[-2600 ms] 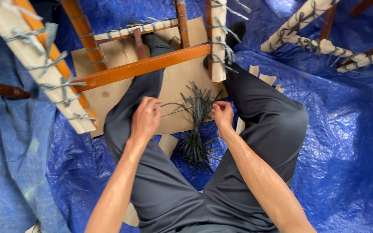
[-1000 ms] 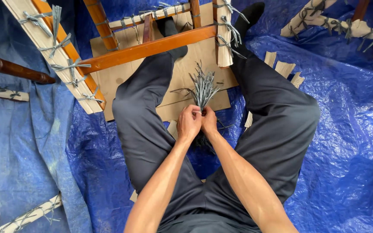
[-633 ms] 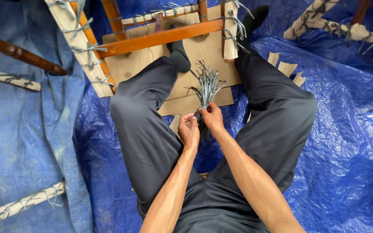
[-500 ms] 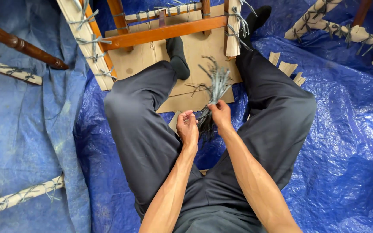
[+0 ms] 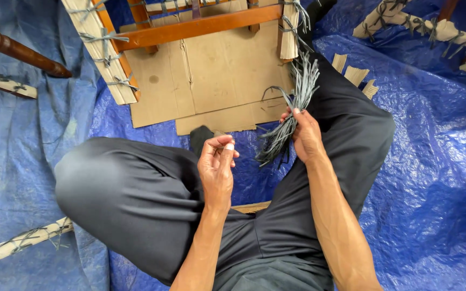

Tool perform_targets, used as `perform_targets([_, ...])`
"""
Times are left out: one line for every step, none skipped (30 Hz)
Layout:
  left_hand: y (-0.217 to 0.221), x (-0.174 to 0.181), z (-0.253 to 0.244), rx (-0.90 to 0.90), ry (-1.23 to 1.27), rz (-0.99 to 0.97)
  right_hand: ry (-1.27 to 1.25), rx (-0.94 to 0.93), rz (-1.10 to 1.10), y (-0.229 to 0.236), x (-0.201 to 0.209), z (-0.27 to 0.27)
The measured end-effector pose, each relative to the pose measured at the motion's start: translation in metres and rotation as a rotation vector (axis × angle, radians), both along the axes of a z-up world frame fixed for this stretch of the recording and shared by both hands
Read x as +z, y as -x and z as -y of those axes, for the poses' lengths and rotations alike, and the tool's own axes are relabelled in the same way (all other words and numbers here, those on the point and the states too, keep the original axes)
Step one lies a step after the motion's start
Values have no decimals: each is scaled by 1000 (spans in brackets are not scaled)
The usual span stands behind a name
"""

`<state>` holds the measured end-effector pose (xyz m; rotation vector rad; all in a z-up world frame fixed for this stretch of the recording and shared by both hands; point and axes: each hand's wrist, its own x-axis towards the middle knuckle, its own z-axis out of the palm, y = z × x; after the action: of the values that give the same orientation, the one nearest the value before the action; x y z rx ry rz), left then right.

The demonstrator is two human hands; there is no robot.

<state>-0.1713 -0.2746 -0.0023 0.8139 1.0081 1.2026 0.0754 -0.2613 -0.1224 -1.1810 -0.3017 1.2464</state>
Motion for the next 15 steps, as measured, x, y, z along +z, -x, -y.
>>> perform_targets([2, 6, 2, -35, -25, -1, 5, 32, -27, -5, 5, 2])
perform_targets([10, 13, 6, -34, -16, 5, 14, 32, -21, -10, 8, 7])
perform_targets([19, 21, 7, -91, -82, -23, -28, 17, -124, -14, 12, 5])
perform_targets([29, 29, 8, -148, -148, -51, -69, 2, -226, -17, 16, 4])
perform_targets([42, 42, 7, -137, -149, -48, -69, 13, -223, -22, 19, 5])
perform_targets([55, 55, 5, -187, -168, -100, -141, 40, -260, -26, 21, 6])
perform_targets([70, 68, 7, -242, -176, -152, -203, 62, -300, -29, 23, 13])
perform_targets([81, 77, 6, -237, -166, -149, -193, 67, -298, -27, 31, 16])
perform_targets([91, 88, 4, -252, -222, -216, -225, 94, -267, -26, 40, 16])
perform_targets([100, 99, 1, -267, -276, -283, -258, 120, -236, -25, 50, 15])
perform_targets([102, 110, -9, -258, -295, -282, -276, 128, -231, -19, 65, 8])
perform_targets([103, 122, -20, -244, -399, -422, -268, 108, -236, -13, 79, 1])
perform_targets([106, 132, -24, -233, -477, -567, -237, 84, -250, -6, 91, 5])
perform_targets([102, 140, -35, -231, -471, -569, -232, 87, -253, 0, 95, 3])
perform_targets([99, 146, -47, -227, -571, -677, -245, 109, -238, 7, 98, 1])
